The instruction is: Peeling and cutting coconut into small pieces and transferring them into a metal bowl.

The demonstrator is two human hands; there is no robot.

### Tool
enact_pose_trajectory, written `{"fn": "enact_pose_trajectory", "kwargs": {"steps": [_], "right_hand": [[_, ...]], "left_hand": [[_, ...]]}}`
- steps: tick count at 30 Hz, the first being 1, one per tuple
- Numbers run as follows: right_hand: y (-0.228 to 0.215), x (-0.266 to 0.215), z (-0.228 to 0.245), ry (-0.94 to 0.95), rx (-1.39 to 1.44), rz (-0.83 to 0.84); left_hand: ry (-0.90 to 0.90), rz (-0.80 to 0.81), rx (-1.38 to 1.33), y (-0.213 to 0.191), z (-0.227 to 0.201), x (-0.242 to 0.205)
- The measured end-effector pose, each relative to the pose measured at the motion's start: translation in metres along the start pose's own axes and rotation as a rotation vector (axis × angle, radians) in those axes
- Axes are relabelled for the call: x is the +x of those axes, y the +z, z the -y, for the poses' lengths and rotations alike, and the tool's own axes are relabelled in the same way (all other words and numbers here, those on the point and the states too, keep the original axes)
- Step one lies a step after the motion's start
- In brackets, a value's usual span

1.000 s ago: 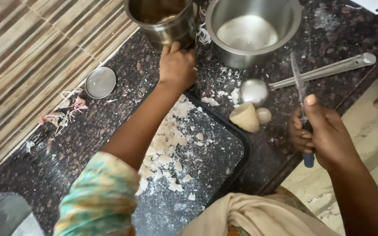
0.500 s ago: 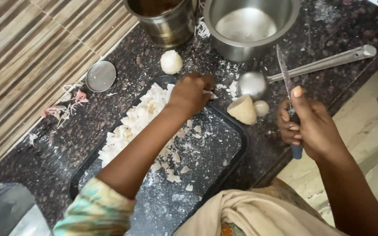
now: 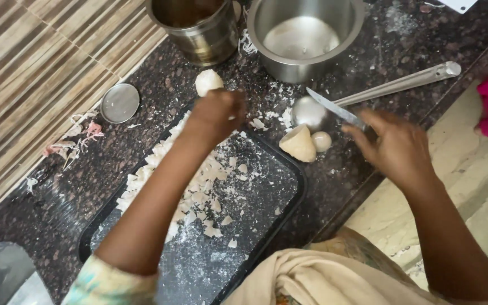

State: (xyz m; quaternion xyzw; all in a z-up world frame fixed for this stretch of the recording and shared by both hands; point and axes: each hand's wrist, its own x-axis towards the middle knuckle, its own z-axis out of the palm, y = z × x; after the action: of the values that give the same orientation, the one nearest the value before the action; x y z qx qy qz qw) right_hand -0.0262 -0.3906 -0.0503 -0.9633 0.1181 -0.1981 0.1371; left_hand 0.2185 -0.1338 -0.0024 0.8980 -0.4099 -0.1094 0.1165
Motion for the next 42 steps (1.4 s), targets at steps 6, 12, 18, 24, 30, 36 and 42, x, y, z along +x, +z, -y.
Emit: {"fn": "enact_pose_trajectory", "kwargs": {"steps": [6,12,18,24,30,36,42], "right_hand": [[0.001,0.03,-0.031,-0.025,-0.157,0.116],[0.01,0.052,-0.067,-0.116,-0.232,0.137],[0.01,0.064,-0.097,-0.169,-0.208,0.295],[-0.022,0.07,-0.111,-0.041,-0.432,0.429],[-0.014,0.077,-0.122,-0.07,-0.452,0.356],[0.001,0.072,-0.136,-0.136,0.138,0.355],[0.014,0.087,-0.044,-0.365,0.428,0.358]], "left_hand": [[-0.2,-0.004,0.169,-0.031,0.003,-0.057],[0.012,-0.268,-0.07,0.029,-0.029,-0.015],[-0.128,0.045,-0.124,0.037,-0.089,0.026],[0.058,-0.113,-0.247,0.061,-0.067,0.033],[0.236,-0.312,-0.179,0.067,-0.061,0.021],[0.127,-0.275,-0.219,0.098,-0.047,0.022],[0.062,-0.239,-0.165,0.092,-0.057,0.02]]}}
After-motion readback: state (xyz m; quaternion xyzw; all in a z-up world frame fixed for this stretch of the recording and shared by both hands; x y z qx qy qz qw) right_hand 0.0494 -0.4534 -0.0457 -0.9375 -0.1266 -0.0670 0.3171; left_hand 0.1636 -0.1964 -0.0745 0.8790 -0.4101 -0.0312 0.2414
